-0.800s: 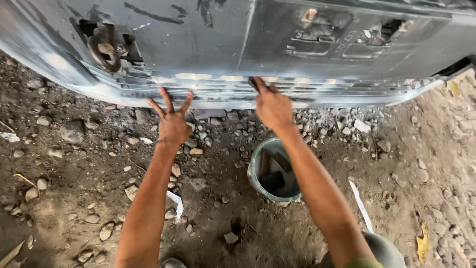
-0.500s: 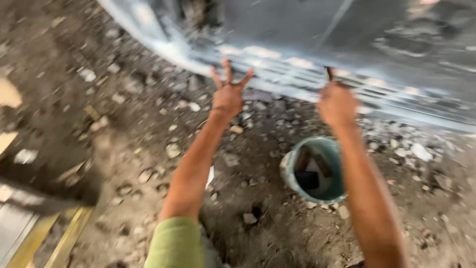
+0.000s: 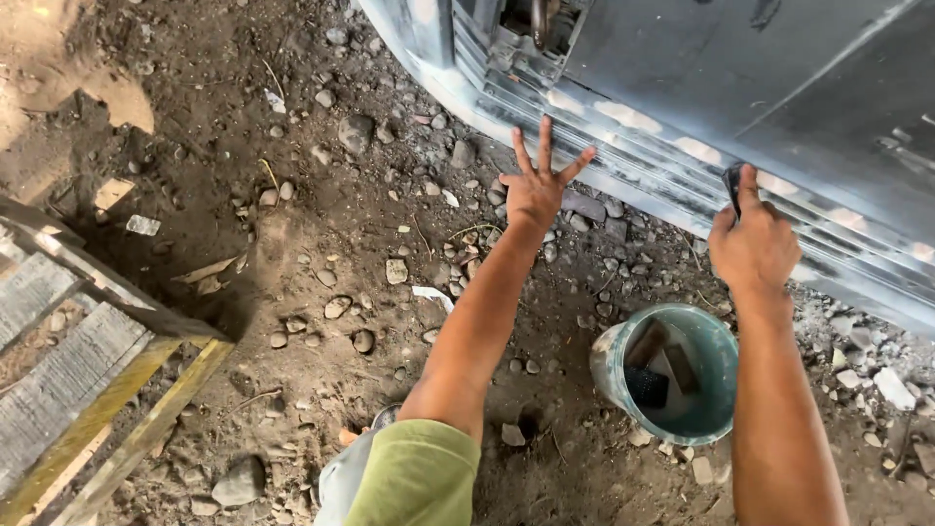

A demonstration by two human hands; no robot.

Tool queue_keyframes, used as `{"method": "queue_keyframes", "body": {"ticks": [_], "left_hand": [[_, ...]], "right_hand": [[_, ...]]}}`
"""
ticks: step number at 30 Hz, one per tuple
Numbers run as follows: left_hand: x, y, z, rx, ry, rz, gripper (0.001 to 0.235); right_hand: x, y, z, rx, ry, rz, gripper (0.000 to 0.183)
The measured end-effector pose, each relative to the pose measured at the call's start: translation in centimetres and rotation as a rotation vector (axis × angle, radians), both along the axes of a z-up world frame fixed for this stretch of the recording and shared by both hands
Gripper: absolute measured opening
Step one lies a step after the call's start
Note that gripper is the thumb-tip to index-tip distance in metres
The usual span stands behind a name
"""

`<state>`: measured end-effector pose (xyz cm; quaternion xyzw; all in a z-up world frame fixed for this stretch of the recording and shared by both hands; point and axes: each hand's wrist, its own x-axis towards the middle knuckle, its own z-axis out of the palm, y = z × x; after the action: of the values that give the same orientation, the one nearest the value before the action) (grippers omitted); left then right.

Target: The person sands the lower edge and front grille area of a car bumper using a sanding block. They repeatedly dip the sanding block into a bucket of water and continue sanding different sections of the bumper.

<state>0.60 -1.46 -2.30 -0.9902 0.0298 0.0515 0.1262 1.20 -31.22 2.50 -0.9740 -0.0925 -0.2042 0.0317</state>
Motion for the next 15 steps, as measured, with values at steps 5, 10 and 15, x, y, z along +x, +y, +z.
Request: {"method": "queue_keyframes", "body": {"ticks": [5, 10, 15], "left_hand": [[1.2, -0.7, -0.8, 0.006, -0.062, 0.080, 0.116], [3.1, -2.1, -2.6, -0.007, -0.077, 0.138, 0.094], [0.7, -2.5, 1.1, 0.444, 0.014, 0.071, 0.132]], "right_hand": [[0.0, 0.0, 0.1, 0.036, 0.012, 0.032, 0.063], [0.2, -0.1, 0.1, 0.028, 0.013, 0.046, 0.063], [0.0, 0.4, 1.2, 0.089, 0.266, -0.093, 0.062]]}}
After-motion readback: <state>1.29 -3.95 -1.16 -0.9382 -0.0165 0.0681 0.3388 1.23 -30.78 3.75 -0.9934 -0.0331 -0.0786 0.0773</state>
